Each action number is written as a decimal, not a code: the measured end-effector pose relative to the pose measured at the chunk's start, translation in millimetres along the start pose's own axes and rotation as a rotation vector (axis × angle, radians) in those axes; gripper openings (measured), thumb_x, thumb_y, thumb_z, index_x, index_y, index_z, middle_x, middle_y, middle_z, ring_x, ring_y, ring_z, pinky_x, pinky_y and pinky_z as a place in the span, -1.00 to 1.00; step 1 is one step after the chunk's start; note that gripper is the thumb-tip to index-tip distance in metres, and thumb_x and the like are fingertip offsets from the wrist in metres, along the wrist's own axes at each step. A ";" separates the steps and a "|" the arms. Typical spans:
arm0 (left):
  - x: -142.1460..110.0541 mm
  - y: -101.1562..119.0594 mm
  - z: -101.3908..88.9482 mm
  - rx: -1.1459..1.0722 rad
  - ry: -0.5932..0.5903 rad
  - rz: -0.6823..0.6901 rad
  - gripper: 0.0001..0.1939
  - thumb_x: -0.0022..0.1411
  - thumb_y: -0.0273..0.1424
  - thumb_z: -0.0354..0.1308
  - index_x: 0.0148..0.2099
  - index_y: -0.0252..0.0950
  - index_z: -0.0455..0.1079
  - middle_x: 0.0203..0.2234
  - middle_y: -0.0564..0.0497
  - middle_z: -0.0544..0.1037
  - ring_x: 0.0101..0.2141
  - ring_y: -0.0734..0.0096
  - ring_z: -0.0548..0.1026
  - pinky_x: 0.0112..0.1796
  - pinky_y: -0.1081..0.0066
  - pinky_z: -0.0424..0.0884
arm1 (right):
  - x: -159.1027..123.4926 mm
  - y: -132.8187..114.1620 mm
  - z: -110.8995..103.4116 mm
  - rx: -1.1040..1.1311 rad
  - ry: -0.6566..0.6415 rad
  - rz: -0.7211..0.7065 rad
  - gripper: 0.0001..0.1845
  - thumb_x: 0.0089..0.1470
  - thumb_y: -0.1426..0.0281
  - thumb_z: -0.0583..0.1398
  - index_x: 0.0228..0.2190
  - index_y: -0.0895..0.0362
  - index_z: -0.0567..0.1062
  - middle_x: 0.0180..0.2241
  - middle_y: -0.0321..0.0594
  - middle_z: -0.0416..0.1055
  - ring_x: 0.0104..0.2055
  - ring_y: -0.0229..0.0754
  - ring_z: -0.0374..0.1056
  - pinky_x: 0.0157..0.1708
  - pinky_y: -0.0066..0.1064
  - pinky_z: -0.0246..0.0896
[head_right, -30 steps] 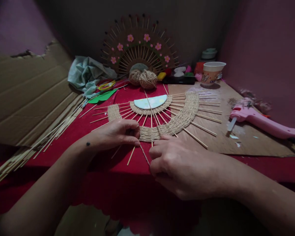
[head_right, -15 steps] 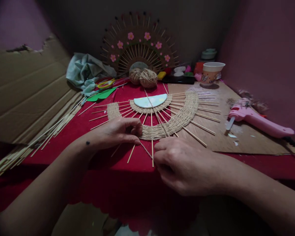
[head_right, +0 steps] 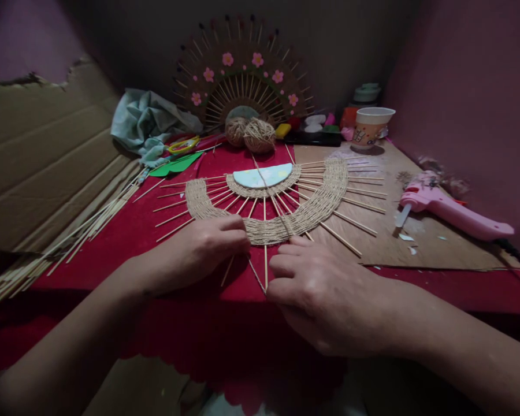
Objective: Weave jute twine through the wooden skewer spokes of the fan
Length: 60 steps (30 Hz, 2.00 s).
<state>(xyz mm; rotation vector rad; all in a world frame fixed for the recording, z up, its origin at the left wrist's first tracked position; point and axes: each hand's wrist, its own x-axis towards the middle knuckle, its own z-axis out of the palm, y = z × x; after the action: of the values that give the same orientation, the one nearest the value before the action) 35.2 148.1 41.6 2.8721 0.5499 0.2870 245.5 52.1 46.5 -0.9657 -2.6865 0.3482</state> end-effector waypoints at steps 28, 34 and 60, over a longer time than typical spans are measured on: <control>-51.0 39.9 26.7 0.481 0.197 0.111 -0.62 0.30 -0.51 -0.17 0.08 -0.36 0.31 -0.03 -0.39 0.43 -0.06 0.01 0.45 -0.10 0.07 0.41 | 21.1 1.3 -11.5 -0.703 -0.241 -0.380 -0.82 0.16 0.54 -0.01 -0.29 0.21 0.39 -0.50 -0.22 0.30 -0.54 -0.27 0.17 -0.54 -0.32 -0.11; -56.9 39.5 22.3 0.482 0.108 0.104 -0.57 0.30 -0.47 -0.14 0.20 -0.29 0.18 0.02 -0.43 0.37 0.04 -0.03 0.38 -0.08 0.03 0.38 | 18.5 6.7 -8.7 -0.734 -0.227 -0.303 -0.78 0.13 0.57 -0.01 -0.22 0.15 0.35 -0.56 -0.28 0.28 -0.65 -0.30 0.09 -0.63 -0.36 -0.32; -57.7 37.5 21.7 0.482 0.065 0.133 -0.48 0.23 -0.54 0.01 0.22 -0.16 0.15 0.07 -0.37 0.34 0.06 -0.02 0.37 -0.04 0.04 0.33 | 31.9 -16.8 -0.4 -0.626 -0.200 0.333 -0.84 0.12 0.47 0.10 -0.25 0.11 0.44 -0.50 -0.17 0.45 -0.60 -0.27 0.25 -0.59 -0.43 -0.30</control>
<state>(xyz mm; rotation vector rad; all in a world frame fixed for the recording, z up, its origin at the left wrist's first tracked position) 0.4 88.4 20.7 3.3851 0.4947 0.3040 212.2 60.2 57.3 -1.6324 -2.8624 -0.3900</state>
